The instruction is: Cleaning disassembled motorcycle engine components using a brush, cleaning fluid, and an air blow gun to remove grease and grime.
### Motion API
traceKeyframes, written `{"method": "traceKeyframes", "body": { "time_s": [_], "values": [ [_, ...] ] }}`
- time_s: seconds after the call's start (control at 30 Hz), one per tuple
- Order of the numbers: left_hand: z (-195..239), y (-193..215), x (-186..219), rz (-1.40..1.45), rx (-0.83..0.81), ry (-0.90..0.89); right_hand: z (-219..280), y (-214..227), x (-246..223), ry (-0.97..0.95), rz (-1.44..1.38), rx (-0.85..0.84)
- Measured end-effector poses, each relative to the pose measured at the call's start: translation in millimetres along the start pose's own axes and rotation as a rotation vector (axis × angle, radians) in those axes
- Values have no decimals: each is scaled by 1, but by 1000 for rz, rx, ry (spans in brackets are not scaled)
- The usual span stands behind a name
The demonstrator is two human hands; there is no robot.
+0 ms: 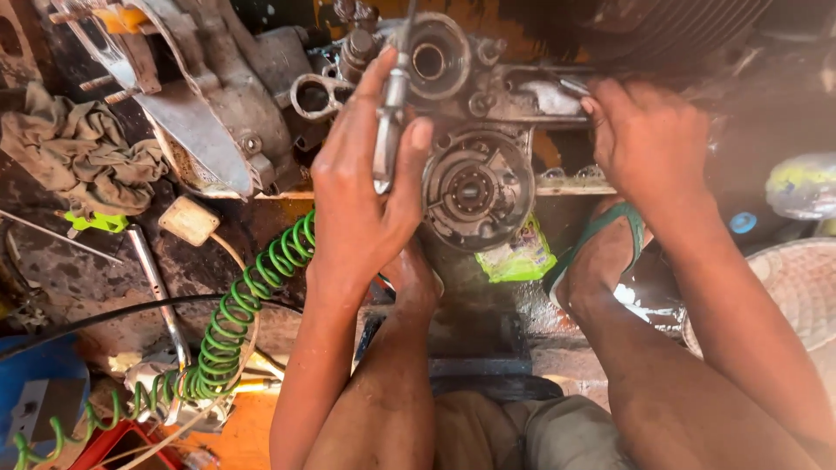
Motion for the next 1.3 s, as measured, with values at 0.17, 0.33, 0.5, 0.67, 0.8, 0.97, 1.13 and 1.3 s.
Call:
{"method": "traceKeyframes", "body": {
  "time_s": [0.17, 0.33, 0.5, 0.67, 0.8, 0.97, 1.13, 1.3],
  "values": [
    [-6, -9, -11, -32, -28, -9, -1, -2, 1, -1, -17, 22],
    [0, -6, -23, 20, 23, 26, 1, 1, -1, -9, 15, 62],
    [-4, 5, -4, 0, 61, -9, -2, 2, 4, -36, -35, -19],
    [-15, 11, 6, -107, 93, -56, -1, -4, 15, -120, 61, -276],
    [-18, -5, -15, -166, 111, -100, -5, -3, 9, -90, 225, -172],
    [-36, 4, -8, -53, 33, -149, -6, -5, -7, -41, 319, 17],
    [-33, -7, -35, 126, -110, -125, -9, -10, -9, -41, 315, -21],
    [-40, 4, -17, 151, -101, -159, -17, -6, -20, -11, 262, 17]
  ]
}}
Point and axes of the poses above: each hand's wrist, its own z-axis away from the middle knuckle, its own y-axis out of the back of the hand, x = y × z, the point moved 10 cm from there along -z, towards the middle knuckle, and after that the axes turned 12 degrees about -x, right-handed, at the moved point
